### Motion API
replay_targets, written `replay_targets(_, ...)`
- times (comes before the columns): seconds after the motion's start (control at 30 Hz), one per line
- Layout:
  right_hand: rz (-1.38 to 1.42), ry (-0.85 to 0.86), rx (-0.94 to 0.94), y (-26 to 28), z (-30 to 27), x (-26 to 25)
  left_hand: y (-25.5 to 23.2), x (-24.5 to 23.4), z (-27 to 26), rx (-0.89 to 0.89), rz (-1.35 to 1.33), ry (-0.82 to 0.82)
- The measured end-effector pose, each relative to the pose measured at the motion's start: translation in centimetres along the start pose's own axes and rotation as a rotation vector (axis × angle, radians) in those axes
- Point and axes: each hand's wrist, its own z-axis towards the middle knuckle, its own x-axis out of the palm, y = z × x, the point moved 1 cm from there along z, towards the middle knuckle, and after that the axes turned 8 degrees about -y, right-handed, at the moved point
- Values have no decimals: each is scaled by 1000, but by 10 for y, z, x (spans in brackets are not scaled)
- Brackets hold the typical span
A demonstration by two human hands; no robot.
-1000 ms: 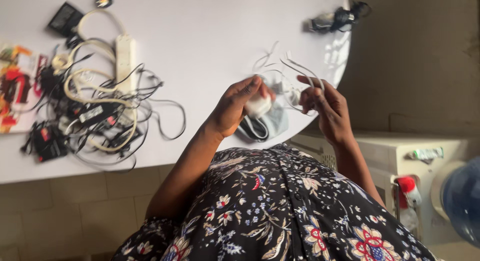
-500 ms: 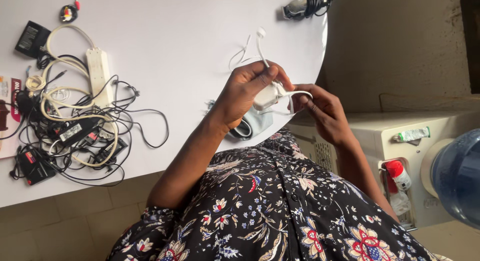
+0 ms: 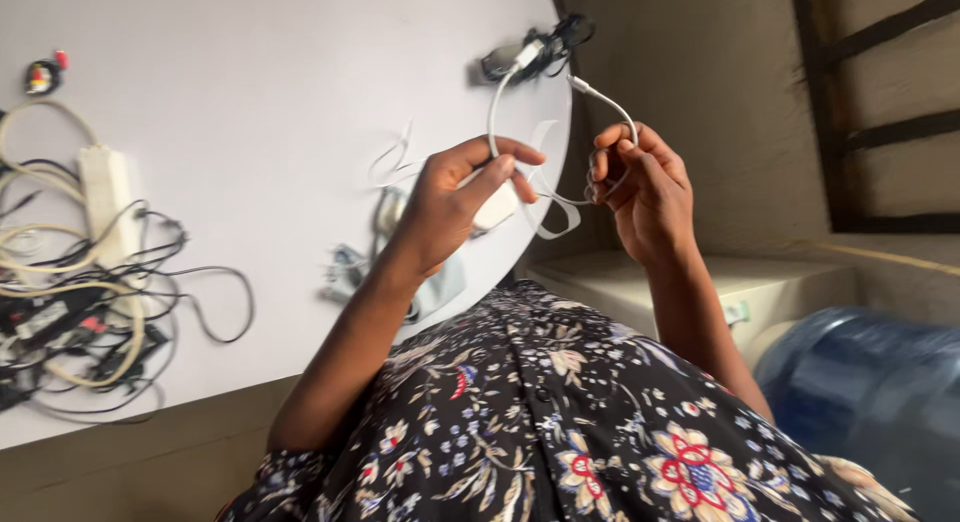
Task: The person wipes a power adapter and a charging cable using a cloth, then plugs the adapter into a wall outlet.
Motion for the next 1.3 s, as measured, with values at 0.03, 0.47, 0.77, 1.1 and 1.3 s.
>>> replay_targets(0.03,9,24,4,4,4,-6,1,3,3,25,6,-4)
replay_targets(0.47,-564,511,-62,34,32,-7,21,47,42,5,-102,-139)
replay_targets(0.77,-249,274,-61,32,58,10,4,60,31,257,748,-134)
replay_targets(1.1,-2,73,-243,66,73,-25,45,17,42,-74,-433,-117)
replay_targets(1.3,-277,135,-276,66,62,-39,37,19,39,2,-642,-84)
